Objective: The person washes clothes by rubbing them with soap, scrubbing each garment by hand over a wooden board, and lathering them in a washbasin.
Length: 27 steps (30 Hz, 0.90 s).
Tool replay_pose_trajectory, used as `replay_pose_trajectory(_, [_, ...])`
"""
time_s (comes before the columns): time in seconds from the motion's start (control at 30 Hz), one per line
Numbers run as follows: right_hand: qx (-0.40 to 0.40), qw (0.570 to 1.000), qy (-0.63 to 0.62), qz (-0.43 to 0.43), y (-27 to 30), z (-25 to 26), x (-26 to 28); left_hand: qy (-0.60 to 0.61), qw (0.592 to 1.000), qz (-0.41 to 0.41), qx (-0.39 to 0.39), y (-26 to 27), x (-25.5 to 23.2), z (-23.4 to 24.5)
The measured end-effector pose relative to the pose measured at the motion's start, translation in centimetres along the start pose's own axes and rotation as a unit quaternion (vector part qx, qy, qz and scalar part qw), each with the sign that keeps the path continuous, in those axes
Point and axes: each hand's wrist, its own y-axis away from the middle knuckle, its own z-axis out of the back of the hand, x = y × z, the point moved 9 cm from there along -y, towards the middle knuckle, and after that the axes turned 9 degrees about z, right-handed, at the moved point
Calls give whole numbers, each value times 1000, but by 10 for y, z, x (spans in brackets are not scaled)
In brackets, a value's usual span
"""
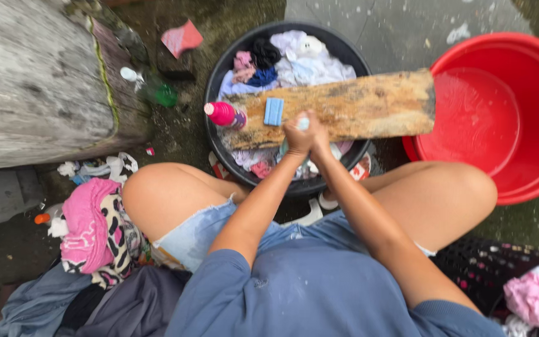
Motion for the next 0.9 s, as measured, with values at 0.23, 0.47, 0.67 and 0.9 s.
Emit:
replay_pose_trajectory(0.23, [244, 895, 368, -66, 57, -51, 38, -6, 998, 35, -60, -80, 3, 36])
replay_pose_trajectory(0.47, [205, 950, 236, -18, 57, -125, 122, 221, 906, 135, 335, -38, -12, 11])
replay_pose_trajectory(0.67, [29, 993, 118, -12, 11, -56, 90, 123, 962, 118, 214, -30, 29, 31])
replay_pose_trajectory(0.9, [-75, 990, 98, -73, 15, 5, -38, -80, 983, 157, 55, -33, 103, -3])
